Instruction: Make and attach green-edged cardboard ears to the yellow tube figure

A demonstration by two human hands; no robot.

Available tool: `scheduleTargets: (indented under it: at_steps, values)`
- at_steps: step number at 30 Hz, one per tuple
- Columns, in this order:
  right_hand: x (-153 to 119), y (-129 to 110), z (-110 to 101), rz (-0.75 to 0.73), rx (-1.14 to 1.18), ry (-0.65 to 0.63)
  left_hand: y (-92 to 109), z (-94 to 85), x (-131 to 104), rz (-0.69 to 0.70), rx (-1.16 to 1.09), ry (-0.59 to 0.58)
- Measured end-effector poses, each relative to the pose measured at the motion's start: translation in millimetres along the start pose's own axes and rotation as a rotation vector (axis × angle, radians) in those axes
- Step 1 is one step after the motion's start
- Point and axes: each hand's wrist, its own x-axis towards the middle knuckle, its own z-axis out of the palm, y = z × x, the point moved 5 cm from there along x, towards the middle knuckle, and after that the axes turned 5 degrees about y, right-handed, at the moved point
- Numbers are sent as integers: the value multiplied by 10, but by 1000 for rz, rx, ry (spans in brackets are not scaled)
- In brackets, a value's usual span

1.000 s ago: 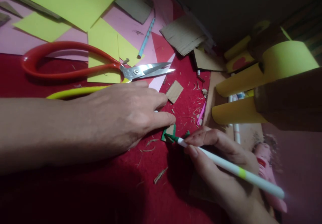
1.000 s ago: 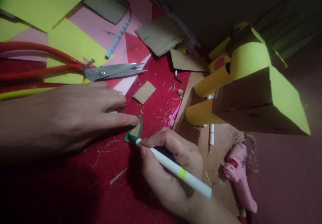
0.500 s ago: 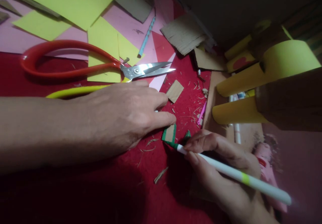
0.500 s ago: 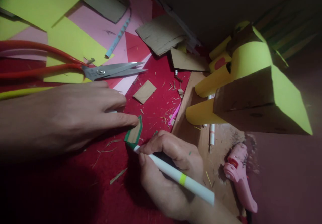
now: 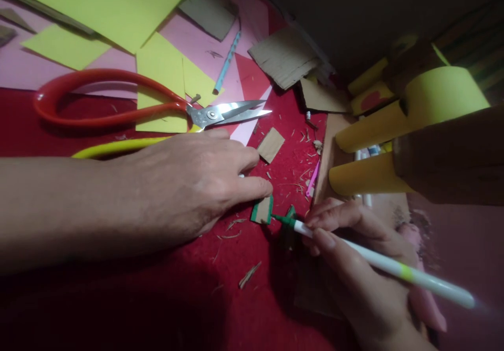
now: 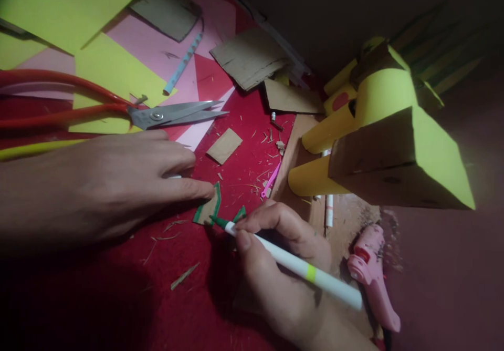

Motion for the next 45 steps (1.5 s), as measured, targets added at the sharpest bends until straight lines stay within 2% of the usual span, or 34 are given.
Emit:
scheduleTargets:
  at_steps: [2, 6, 9, 13, 17, 24, 29, 31, 36, 37, 38, 39, 42, 45]
  values:
    - [6, -4, -30, 1, 37, 74, -8, 3, 7, -10, -10, 4]
    - [-73, 83, -7, 79, -33, 1, -15, 13, 13, 2, -1, 2]
    - [-149, 136, -46, 63, -125, 32, -11, 36, -18, 20, 10, 18]
    - [-178, 160, -55, 9, -130, 42, -23, 57, -86, 4, 24, 82]
    - [-143, 152, -25, 18, -99, 40, -37, -1, -110, -41, -37, 173]
    - [-61, 88, 10, 11, -51, 70, -96, -48, -127, -164, -128, 172]
    - [-36, 136, -33, 173, -40, -104, -157, -65, -95, -233, -196, 117]
    - [-38, 145, -69, 213, -26, -122, -151, -67, -78, -231, -185, 104]
    - [-41, 181, -74, 243, 18, -94, -103, -45, -106, -226, -149, 85]
    - [-36, 178, -83, 210, 55, -44, -97, -43, -119, -227, -142, 82]
    - [-40, 190, -65, 205, 83, -45, -92, -43, -130, -225, -134, 78]
    - [-55, 219, -17, 230, 90, -107, -87, -43, -136, -219, -124, 72]
    - [-80, 270, -19, 194, 3, -12, -76, -52, -135, -193, -123, 63]
    - [-103, 310, -1, 175, -40, 6, -64, -47, -129, -165, -161, 78]
